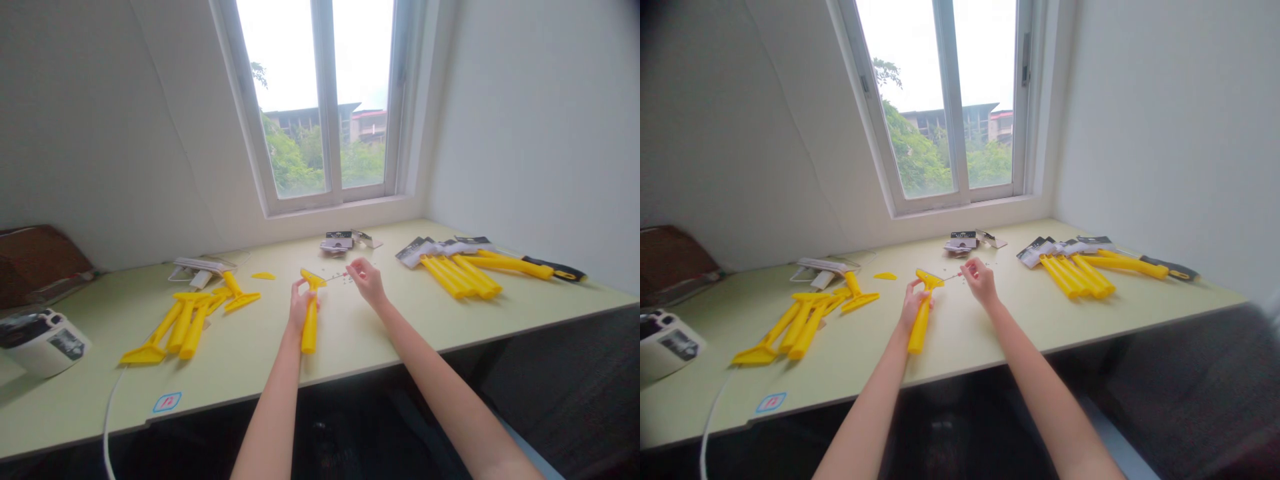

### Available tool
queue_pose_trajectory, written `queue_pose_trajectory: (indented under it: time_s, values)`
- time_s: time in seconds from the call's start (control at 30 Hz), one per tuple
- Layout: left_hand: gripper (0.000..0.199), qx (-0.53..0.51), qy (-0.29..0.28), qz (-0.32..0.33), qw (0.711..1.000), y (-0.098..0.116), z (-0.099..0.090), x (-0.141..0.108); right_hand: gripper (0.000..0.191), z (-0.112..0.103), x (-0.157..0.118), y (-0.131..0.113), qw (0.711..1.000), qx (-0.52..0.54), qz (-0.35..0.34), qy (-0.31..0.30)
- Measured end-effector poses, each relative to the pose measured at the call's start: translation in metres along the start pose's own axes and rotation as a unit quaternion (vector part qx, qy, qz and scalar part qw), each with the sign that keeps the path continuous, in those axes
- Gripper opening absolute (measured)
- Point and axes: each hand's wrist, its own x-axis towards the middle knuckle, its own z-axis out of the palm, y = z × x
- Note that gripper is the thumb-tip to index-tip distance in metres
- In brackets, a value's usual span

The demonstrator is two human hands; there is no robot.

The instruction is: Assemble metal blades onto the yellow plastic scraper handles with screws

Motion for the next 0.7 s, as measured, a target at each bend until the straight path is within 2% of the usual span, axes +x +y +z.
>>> queue_pose_trajectory:
  time_s: [0.07,0.17,0.37,0.57,0.7]
  values:
    - [0.049,0.006,-0.006,0.0,1.0,0.0005,0.0007,-0.0007,0.025,-0.0013,-0.0015,-0.0012,1.0,-0.008,0.025,0.004]
    - [0.049,0.004,-0.009,0.003,1.0,0.0014,0.0019,-0.0012,0.025,-0.0004,-0.0017,0.0003,0.999,-0.003,0.045,-0.025]
    - [0.052,-0.008,-0.006,-0.001,1.0,0.003,0.0033,-0.0017,0.014,0.0016,0.002,0.0048,0.999,0.039,0.012,-0.028]
    - [0.052,-0.014,-0.011,-0.007,1.0,0.0045,0.0033,-0.0017,0.022,-0.0012,-0.0006,0.0,1.0,-0.012,0.024,-0.012]
    - [0.051,-0.03,-0.007,-0.014,0.999,0.0046,0.0016,0.0001,0.018,-0.0002,-0.0003,-0.0001,0.999,0.016,0.021,-0.024]
